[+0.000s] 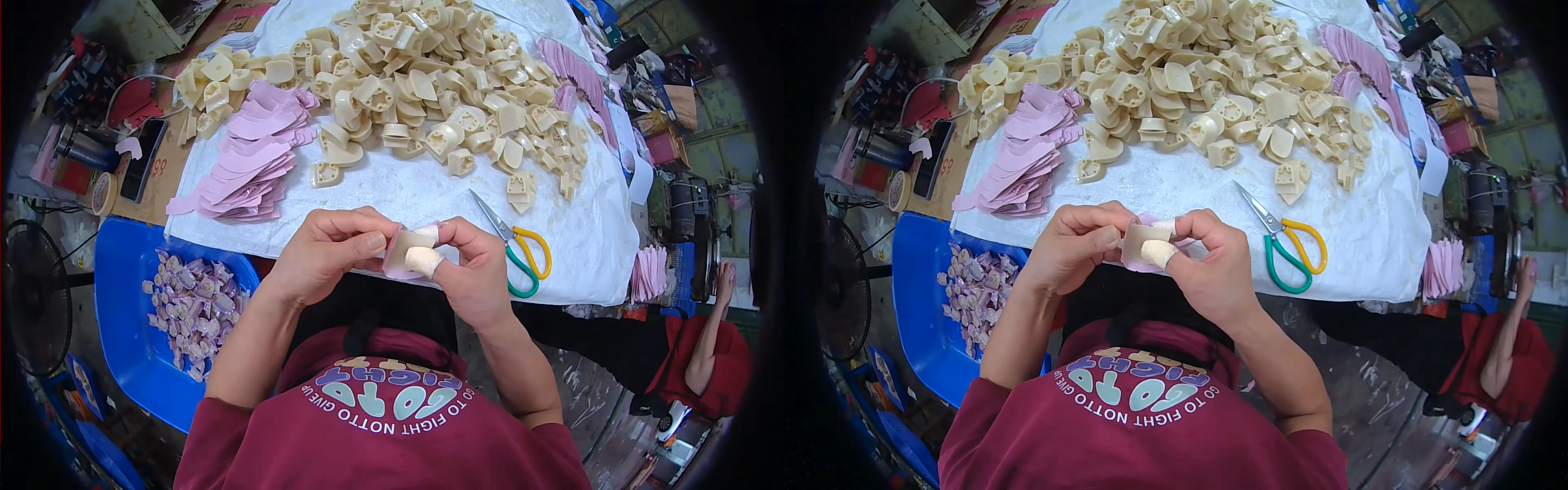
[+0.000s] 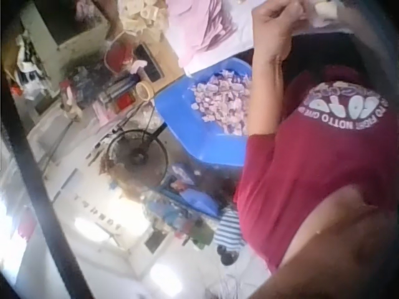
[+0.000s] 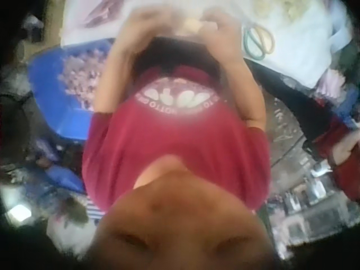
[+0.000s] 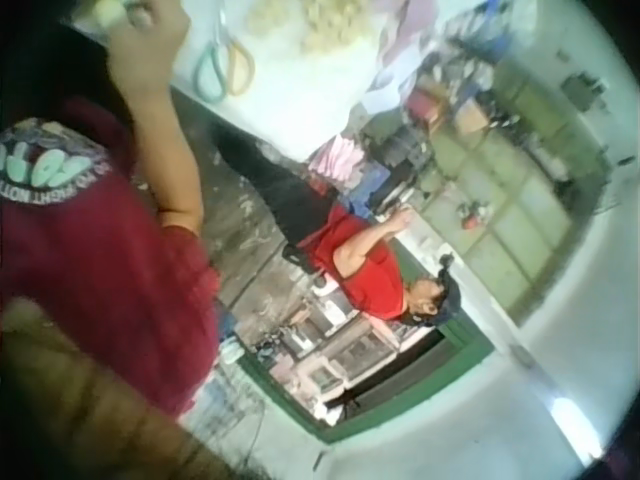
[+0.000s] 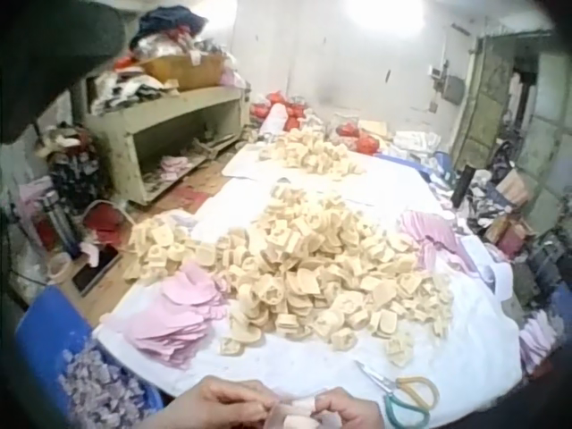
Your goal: The person repeatedly picks up pink foam pieces and beige plastic clips, inserts the foam into the clips, and places the assembled units into a blue bin. The process is continuous and repetitive, with the person handling items one at a time.
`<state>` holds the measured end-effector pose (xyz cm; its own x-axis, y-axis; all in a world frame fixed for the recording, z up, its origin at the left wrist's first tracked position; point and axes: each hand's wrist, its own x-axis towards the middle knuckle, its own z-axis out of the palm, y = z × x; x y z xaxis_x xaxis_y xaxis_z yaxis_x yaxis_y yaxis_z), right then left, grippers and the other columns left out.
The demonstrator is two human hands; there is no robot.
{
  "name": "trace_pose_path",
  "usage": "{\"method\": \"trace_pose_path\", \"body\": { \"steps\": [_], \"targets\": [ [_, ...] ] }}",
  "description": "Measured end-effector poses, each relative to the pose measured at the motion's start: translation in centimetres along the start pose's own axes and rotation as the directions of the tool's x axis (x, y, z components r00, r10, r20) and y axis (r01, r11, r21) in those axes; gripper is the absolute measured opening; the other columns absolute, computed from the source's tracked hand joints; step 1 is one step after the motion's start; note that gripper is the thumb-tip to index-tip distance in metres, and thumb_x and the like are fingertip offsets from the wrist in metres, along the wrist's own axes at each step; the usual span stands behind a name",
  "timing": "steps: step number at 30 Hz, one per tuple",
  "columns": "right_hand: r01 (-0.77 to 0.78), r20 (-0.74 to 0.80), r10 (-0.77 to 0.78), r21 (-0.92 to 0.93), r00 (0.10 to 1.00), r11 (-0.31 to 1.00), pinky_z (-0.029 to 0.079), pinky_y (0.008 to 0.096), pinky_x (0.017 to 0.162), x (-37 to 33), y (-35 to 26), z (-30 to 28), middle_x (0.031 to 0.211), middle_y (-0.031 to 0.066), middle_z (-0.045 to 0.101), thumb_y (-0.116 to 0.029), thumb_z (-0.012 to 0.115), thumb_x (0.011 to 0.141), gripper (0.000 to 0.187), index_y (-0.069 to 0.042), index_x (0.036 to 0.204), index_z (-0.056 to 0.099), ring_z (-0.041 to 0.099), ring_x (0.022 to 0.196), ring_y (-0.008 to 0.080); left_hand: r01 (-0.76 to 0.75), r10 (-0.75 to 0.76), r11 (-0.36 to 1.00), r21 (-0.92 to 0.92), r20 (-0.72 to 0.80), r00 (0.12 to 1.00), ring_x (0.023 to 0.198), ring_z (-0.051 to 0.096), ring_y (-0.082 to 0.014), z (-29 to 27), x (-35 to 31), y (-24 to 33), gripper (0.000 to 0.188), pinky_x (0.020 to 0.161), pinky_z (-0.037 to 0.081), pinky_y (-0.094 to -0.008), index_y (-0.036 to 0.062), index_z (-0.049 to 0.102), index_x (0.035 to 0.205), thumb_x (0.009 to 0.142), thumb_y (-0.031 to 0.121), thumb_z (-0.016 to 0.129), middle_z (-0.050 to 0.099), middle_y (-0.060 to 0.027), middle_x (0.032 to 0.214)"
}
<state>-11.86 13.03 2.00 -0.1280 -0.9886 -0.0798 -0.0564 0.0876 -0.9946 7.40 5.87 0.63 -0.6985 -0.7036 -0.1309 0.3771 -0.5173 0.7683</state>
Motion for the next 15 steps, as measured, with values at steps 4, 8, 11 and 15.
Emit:
{"method": "trace_pose_path", "body": {
  "steps": [4,8,11,15],
  "targets": [
    [0.081,-0.077,-0.097,-0.195,0.992,0.977,0.047,0.0278,0.068,-0.4,0.3,0.8,0.081,0.0085,0.059,-0.006,0.074,0.073,0.017,0.0,0.082,0.062,0.057,0.073,0.015,-0.147,0.172,0.949,0.277,-0.068,0.983,0.083,0.061,-0.0148,0.4,0.5,-1.3,0.012,0.073,0.051,-0.027,-0.0015,0.068,0.096,0.086,0.004,0.064,0.064,-0.0074,0.096],
    [0.05,-0.094,-0.083,-0.312,0.992,0.949,0.047,0.0299,0.066,-0.2,-0.3,1.0,0.079,0.0099,0.058,-0.007,0.074,0.072,0.017,0.0,0.081,0.061,0.057,0.072,0.0178,-0.253,0.396,0.661,0.706,-0.042,0.917,0.087,0.062,-0.0187,1.5,0.8,-1.4,0.006,0.079,0.048,-0.0302,-0.002,0.065,0.088,0.084,0.001,0.062,0.063,-0.0093,0.093],
    [0.007,-0.032,-0.018,-0.305,0.999,0.952,0.047,0.0319,0.065,0.2,-0.3,-0.1,0.079,0.0102,0.057,-0.007,0.074,0.071,0.018,0.0,0.081,0.061,0.057,0.072,0.0193,-0.231,0.305,0.629,0.743,0.037,0.952,0.093,0.062,-0.022,1.5,1.2,0.1,0.005,0.082,0.047,-0.0313,-0.0013,0.064,0.087,0.083,0.001,0.062,0.063,-0.0117,0.092],
    [0.065,0.03,-0.058,-0.341,0.998,0.938,0.046,0.0336,0.064,0.1,-0.4,-0.1,0.08,0.0109,0.058,-0.007,0.074,0.07,0.018,0.0,0.08,0.061,0.057,0.072,0.0201,-0.29,0.38,0.48,0.828,0.101,0.919,0.085,0.061,-0.0201,2.3,0.8,0.5,0.004,0.076,0.047,-0.0295,-0.0015,0.063,0.085,0.081,-0.001,0.063,0.061,-0.0099,0.087]
  ]
}}
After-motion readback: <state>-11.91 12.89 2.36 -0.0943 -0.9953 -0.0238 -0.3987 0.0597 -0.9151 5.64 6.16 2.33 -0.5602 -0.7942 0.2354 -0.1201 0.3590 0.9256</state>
